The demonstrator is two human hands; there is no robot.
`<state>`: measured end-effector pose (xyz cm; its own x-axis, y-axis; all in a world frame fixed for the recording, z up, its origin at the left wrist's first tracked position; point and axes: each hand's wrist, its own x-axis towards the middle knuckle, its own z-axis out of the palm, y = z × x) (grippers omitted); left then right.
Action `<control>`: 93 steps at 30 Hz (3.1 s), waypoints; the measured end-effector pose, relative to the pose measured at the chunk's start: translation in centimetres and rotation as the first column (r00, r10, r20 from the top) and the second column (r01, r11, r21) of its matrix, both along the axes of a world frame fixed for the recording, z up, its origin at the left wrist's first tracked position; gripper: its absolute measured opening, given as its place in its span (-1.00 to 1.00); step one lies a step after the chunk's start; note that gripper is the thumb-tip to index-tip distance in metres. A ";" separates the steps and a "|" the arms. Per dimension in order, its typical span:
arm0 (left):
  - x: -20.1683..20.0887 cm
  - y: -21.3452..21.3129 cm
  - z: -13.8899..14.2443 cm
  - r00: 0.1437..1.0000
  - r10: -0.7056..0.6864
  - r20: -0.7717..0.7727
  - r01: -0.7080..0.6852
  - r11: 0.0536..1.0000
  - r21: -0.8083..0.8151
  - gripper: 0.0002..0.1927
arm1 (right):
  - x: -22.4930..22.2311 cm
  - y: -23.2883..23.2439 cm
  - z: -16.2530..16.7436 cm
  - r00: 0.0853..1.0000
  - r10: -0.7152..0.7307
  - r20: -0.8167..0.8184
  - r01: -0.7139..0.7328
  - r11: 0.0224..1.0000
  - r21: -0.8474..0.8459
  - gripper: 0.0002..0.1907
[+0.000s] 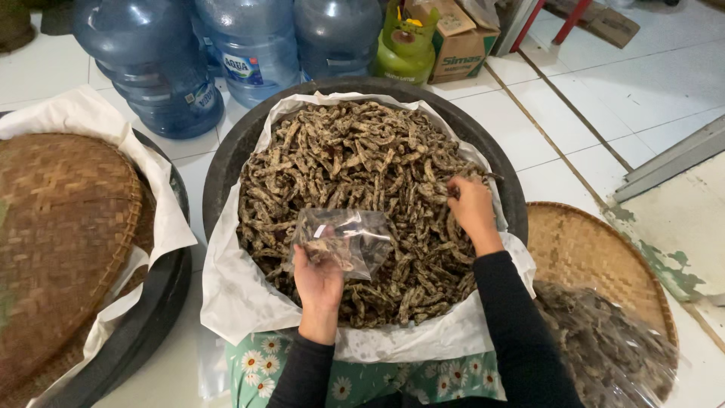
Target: The person sits on the floor in front of a large basket lined with paper, filled with dried sea cucumber pieces. They take clear plastic bags, place pieces of the dried seafood into each bag one at a time, and set filled bags on a tray beside them, with a bag sealer visible nearby.
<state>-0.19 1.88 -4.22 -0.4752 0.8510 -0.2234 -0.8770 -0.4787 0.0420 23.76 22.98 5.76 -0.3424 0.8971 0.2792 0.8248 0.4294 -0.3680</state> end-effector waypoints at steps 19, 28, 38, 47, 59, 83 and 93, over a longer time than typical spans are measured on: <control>2.5 1.1 -3.1 0.990 -0.045 0.135 0.029 0.993 0.117 -0.48 | -9.2 -17.6 3.3 -0.148 0.389 -0.909 -0.179 0.894 0.411 -0.83; 2.2 -0.1 0.0 0.996 0.027 0.089 -0.038 0.991 0.129 -0.45 | -8.2 -19.0 4.7 0.574 0.690 -0.441 -0.516 0.723 0.458 -0.70; 1.8 -1.0 1.6 0.995 0.098 -0.034 -0.100 0.994 -0.045 -0.53 | -4.1 -19.0 7.0 0.812 0.534 -0.236 -0.560 0.827 -0.055 -0.62; 4.2 -1.1 1.2 0.995 -0.097 0.023 0.097 0.995 0.025 -0.53 | -6.3 -17.7 6.1 0.696 0.675 -0.244 -0.701 0.713 -0.026 -0.43; 0.1 -1.7 0.8 0.990 0.036 0.136 -0.040 0.999 0.030 -0.55 | -1.3 -14.2 1.7 0.916 0.306 -0.261 -0.343 0.933 -0.111 -0.68; 4.1 -2.3 3.4 0.993 -0.120 0.014 0.119 0.991 0.069 -0.38 | -2.0 -23.0 5.0 0.789 0.482 -0.381 -0.264 0.826 0.499 -0.78; 6.2 -3.0 2.8 0.987 -0.150 -0.055 0.158 0.973 0.168 -0.51 | -4.9 -23.7 3.3 0.757 0.293 -0.585 -0.162 0.950 0.266 -0.75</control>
